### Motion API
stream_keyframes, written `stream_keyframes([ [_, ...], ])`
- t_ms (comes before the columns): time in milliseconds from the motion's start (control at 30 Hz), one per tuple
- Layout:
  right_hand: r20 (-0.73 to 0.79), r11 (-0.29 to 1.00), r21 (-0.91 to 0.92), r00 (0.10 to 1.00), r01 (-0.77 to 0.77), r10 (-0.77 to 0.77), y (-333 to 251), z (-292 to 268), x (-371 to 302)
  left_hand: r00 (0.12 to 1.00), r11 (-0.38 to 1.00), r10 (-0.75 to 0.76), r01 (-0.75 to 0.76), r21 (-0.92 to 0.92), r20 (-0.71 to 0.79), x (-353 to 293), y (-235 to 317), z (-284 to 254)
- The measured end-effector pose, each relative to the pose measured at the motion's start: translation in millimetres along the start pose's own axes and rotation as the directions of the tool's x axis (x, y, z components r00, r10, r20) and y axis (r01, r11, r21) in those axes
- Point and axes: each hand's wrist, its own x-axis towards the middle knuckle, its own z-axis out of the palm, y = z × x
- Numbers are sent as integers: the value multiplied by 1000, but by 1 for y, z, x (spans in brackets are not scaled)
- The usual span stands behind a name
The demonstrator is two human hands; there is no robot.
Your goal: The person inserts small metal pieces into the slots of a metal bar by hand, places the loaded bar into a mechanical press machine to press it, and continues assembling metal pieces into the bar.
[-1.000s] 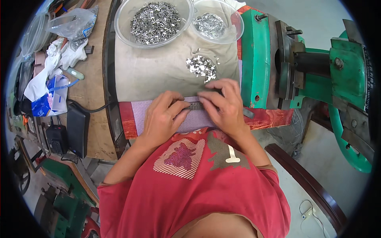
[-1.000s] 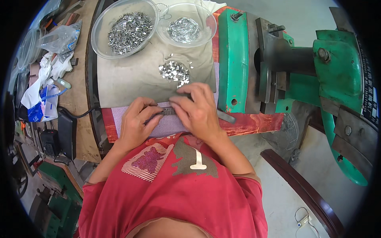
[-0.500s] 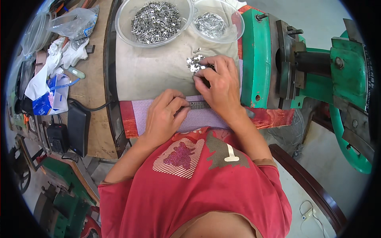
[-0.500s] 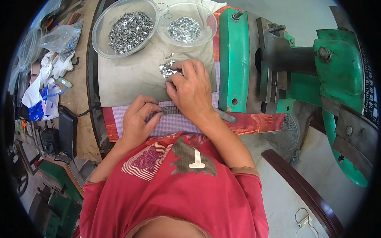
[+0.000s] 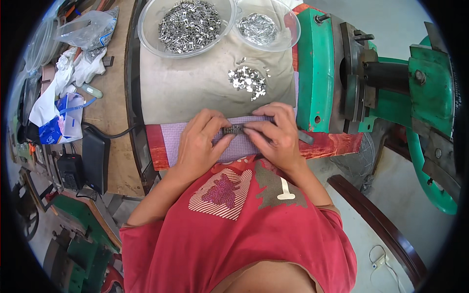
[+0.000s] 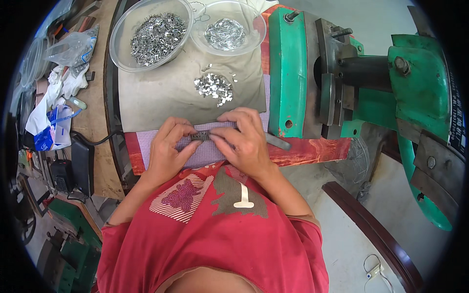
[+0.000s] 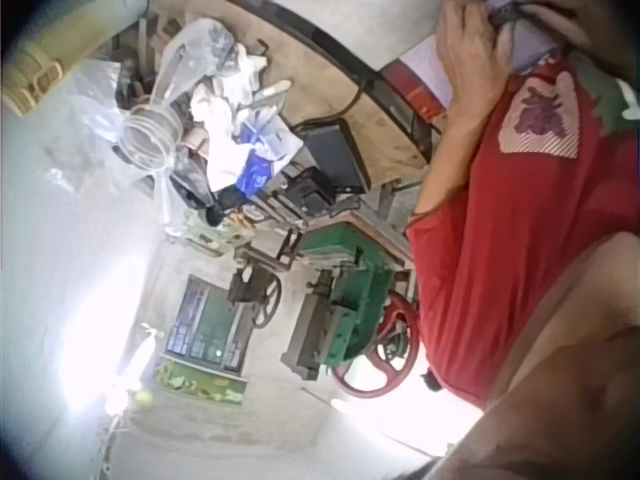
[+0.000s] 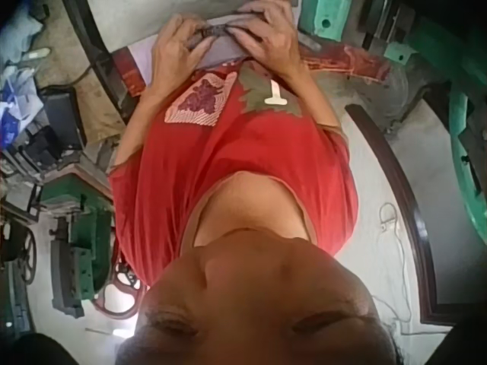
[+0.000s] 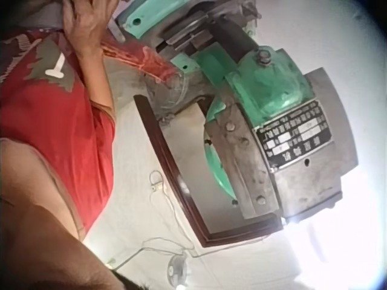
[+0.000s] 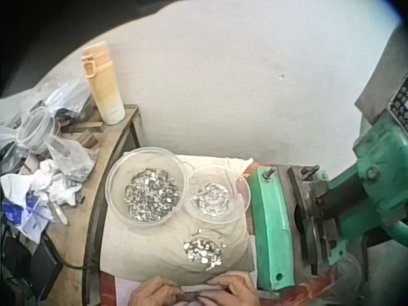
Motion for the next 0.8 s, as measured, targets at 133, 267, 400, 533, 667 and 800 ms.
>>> stream_keyframes([
  [133,-87,991,-131,996,-9,-3,5,-7,16,999,999,34,-34,20,-9,2,1,1],
  [267,-70,974,-224,997,19,-36,11,-10,29,995,990,99,-98,99,-2,6,4,6],
  [400,23,975,-218,999,50,-46,12,-7,38,993,984,121,-120,128,-1,5,2,8],
  [533,65,982,-164,995,90,-80,13,-6,41,995,988,101,-102,114,10,4,3,6],
  [667,-1,981,-191,999,36,-37,14,-3,38,998,996,65,-65,58,5,3,2,3],
  [800,6,989,-148,1000,-1,2,13,0,36,996,995,82,-84,59,38,1,0,1],
])
